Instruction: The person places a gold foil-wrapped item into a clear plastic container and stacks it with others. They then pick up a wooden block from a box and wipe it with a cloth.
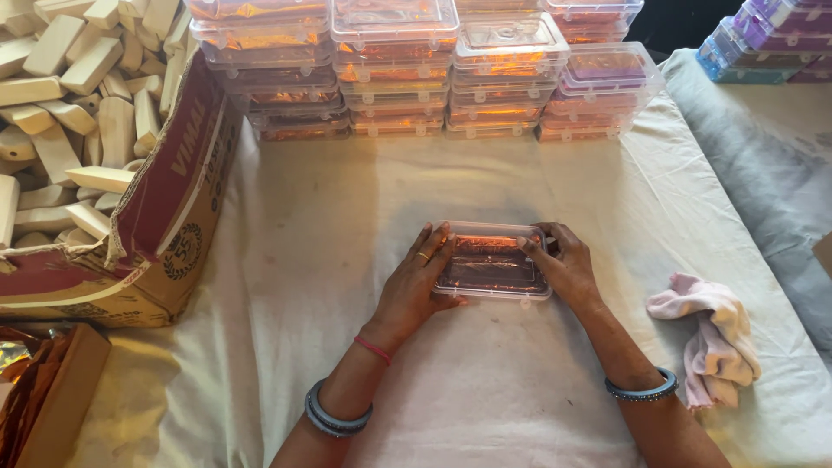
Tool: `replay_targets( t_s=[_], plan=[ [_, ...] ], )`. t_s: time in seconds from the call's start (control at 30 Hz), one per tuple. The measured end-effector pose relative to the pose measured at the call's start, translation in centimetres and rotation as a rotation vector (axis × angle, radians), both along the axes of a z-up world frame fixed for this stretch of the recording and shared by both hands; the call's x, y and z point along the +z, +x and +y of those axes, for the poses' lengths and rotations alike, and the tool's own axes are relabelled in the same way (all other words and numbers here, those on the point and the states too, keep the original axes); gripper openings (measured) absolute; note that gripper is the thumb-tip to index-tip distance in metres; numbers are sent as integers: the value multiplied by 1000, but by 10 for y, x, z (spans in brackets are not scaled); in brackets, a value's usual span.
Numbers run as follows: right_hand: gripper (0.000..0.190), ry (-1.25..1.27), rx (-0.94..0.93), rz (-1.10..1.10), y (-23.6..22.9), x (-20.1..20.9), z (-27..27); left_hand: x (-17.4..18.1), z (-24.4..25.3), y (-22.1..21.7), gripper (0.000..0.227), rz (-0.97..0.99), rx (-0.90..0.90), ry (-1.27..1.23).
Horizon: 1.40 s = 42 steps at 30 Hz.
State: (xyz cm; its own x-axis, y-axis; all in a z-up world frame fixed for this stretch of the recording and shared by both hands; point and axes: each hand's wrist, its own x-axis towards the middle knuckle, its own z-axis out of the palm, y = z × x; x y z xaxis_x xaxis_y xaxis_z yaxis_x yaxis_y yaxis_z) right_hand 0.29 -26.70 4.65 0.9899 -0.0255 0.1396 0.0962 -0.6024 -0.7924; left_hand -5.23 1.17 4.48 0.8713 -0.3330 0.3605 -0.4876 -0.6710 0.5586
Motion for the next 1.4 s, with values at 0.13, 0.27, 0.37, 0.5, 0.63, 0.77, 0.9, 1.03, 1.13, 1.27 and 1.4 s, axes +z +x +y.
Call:
replay_targets(
  t_s=[0.13, 0.27, 0.37, 0.5, 0.63, 0.77, 0.9, 1.03, 1.13, 1.27, 1.4],
  plan=[
    [59, 78, 29, 48, 6, -5, -7, 1, 5, -1, 108, 18, -86, -139],
    [60, 183, 40, 205, 3, 22, -23, 25, 8, -7, 113, 201, -60, -221],
    [59, 24, 67, 380, 2, 28, -35, -2, 12, -3, 80, 80, 59, -252],
    [56, -94, 221, 244, 7, 0, -38, -23, 11, 6, 58, 118, 179, -242],
    [56, 273, 294, 217, -3, 7, -12, -7, 12, 5, 64, 122, 70, -764],
    [60, 523, 273, 310, -16, 13, 11, -14, 17, 16, 68, 533, 156, -1114],
    [67, 656, 277, 370, -25, 21, 29, -14, 19, 19, 65, 531, 207, -1212],
    [71, 703, 250, 366, -21, 1, 27, -32, 20, 27, 67, 528, 248, -1205],
    [71, 660, 155, 410, -25, 15, 35, -43, 20, 29, 69, 527, 290, -1209],
    [68, 656, 99, 376, -14, 5, 22, -34, 20, 29, 66, 623, 350, -1312],
    [60, 734, 60, 154, 29, 38, 5, -53, 26, 43, 67, 646, 276, -1490]
  ],
)
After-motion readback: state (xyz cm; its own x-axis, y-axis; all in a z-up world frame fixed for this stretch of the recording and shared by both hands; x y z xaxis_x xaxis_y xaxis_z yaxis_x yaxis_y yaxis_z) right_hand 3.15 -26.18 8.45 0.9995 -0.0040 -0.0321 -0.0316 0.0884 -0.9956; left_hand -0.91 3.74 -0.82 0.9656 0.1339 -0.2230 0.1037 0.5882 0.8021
